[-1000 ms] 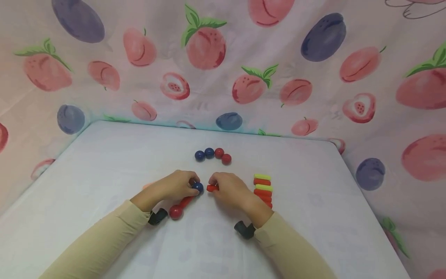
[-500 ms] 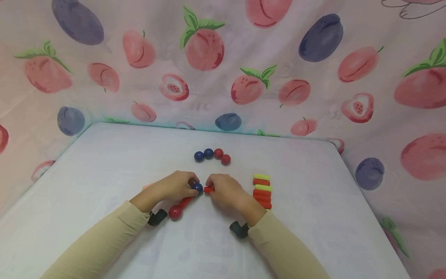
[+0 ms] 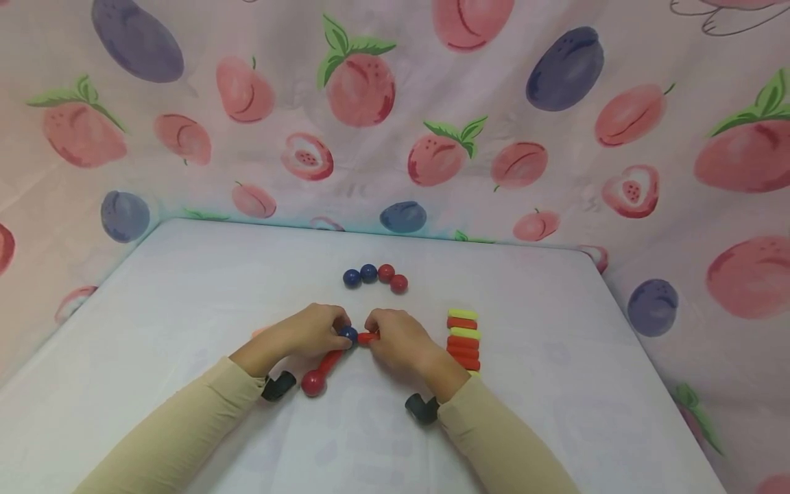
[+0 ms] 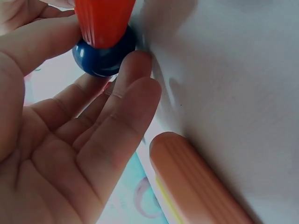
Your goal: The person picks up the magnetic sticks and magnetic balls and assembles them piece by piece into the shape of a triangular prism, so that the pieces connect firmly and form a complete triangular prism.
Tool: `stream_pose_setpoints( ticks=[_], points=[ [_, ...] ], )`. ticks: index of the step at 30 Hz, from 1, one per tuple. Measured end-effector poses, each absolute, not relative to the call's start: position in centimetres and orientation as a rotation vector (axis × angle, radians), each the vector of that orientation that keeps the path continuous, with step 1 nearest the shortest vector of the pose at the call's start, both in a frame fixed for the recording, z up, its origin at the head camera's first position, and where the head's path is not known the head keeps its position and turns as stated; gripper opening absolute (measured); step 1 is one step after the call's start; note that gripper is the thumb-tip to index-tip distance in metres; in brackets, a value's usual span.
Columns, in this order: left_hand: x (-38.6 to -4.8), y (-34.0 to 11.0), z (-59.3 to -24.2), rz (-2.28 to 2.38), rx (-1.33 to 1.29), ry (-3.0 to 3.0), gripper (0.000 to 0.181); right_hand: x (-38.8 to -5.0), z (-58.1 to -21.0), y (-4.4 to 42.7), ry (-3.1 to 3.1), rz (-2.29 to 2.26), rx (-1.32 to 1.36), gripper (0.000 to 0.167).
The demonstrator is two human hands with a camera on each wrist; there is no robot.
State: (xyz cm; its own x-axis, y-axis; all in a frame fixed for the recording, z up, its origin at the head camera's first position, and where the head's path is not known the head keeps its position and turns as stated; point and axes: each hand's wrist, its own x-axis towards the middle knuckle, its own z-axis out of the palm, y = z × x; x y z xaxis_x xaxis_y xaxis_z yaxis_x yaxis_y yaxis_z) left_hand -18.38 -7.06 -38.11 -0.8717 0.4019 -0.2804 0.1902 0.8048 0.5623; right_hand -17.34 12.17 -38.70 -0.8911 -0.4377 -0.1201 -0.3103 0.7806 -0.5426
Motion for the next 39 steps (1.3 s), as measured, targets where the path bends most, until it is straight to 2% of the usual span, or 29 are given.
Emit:
stream_pose_setpoints(
  ticks=[4,10,16,34,39],
  points=[
    [-18.4,-7.3,-38.0,0.775,0.433,2.591,0.024,-17.4,-38.8,12.2,2.74,-0.784,-0.577,0.024],
    [-18.6,-7.3,-37.9,0.768,0.509,2.587,0.039,-17.4,-38.9,12.3,2.729,-0.802,-0.564,0.027],
    [-18.7,-7.3,-38.2,0.739,0.58,2.588,0.029,-17.3,-38.9,12.3,2.739,-0.806,-0.563,0.027],
    [-18.2,-7.9,-37.7,0.711,0.55,2.648,0.024,-17.5,-39.2,12.3,2.737,-0.763,-0.508,0.028],
    [-18.2,-8.1,-37.6,0.647,0.638,2.674,0.03,-17.5,-39.2,12.2,2.743,-0.782,-0.494,0.028]
  ],
)
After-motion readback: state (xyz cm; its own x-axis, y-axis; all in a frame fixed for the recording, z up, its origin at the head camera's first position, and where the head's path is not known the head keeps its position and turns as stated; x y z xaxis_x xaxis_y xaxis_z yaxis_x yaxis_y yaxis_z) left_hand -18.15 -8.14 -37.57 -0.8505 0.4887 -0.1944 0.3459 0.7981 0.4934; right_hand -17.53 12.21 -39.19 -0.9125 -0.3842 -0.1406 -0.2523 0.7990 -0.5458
